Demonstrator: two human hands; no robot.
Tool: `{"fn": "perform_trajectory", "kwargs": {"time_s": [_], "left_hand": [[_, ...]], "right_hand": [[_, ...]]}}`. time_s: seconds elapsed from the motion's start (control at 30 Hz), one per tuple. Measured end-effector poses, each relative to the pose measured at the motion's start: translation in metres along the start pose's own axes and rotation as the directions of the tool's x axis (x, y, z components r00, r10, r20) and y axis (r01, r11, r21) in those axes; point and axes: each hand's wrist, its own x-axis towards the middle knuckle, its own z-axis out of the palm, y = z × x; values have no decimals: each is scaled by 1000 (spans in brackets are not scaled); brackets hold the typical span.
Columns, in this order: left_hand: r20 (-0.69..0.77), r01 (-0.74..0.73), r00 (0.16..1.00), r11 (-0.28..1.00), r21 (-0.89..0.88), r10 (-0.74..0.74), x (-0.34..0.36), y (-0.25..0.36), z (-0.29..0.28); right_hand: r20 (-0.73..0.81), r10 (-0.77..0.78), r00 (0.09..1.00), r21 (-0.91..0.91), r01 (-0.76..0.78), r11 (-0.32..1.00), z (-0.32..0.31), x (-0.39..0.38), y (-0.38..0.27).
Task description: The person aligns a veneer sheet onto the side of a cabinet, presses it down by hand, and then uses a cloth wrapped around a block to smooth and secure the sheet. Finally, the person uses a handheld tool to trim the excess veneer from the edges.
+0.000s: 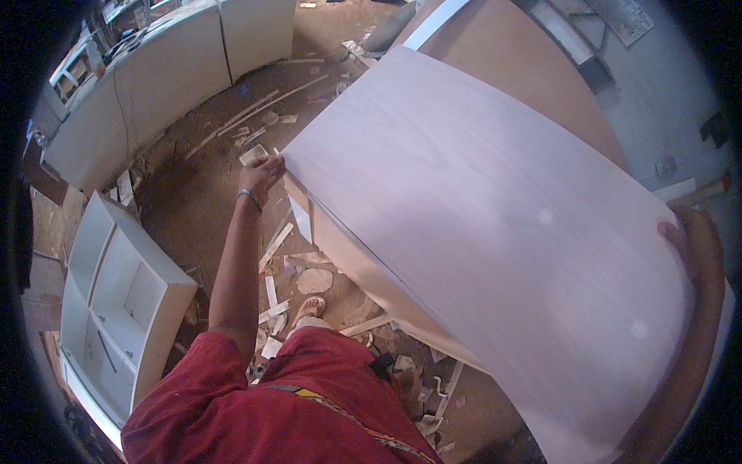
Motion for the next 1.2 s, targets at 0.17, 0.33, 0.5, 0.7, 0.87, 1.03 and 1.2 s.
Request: {"fn": "perform_trajectory", "kwargs": {"time_s": [0.17, 0.33, 0.5, 0.7, 0.87, 1.03, 1.2], "left_hand": [[-9, -7, 1000, 1000, -22, 7, -1, -4, 2], [-33, -74, 997, 992, -99, 71, -1, -11, 1], [-44, -89, 995, 988, -124, 84, 1, -14, 0], [0, -33, 999, 992, -126, 33, 1, -13, 3], [16, -105, 994, 993, -61, 107, 5, -17, 1], [-10, -152, 988, 988, 31, 152, 2, -16, 4], [-157, -141, 976, 988, 62, 149, -17, -7, 21]], "right_hand": [[-3, -58, 998, 24, 58, 998, 8, 1, 2], [69, -30, 997, 45, 27, 999, 9, -1, -13], [130, -21, 991, 40, 16, 999, 12, -2, -22], [156, -9, 988, 28, 5, 1000, 16, -9, -20], [159, 25, 987, 27, -30, 999, 23, -14, -28], [138, 51, 989, 30, -55, 998, 34, -19, -31], [174, 44, 984, 73, -57, 996, 46, -23, -32]]}}
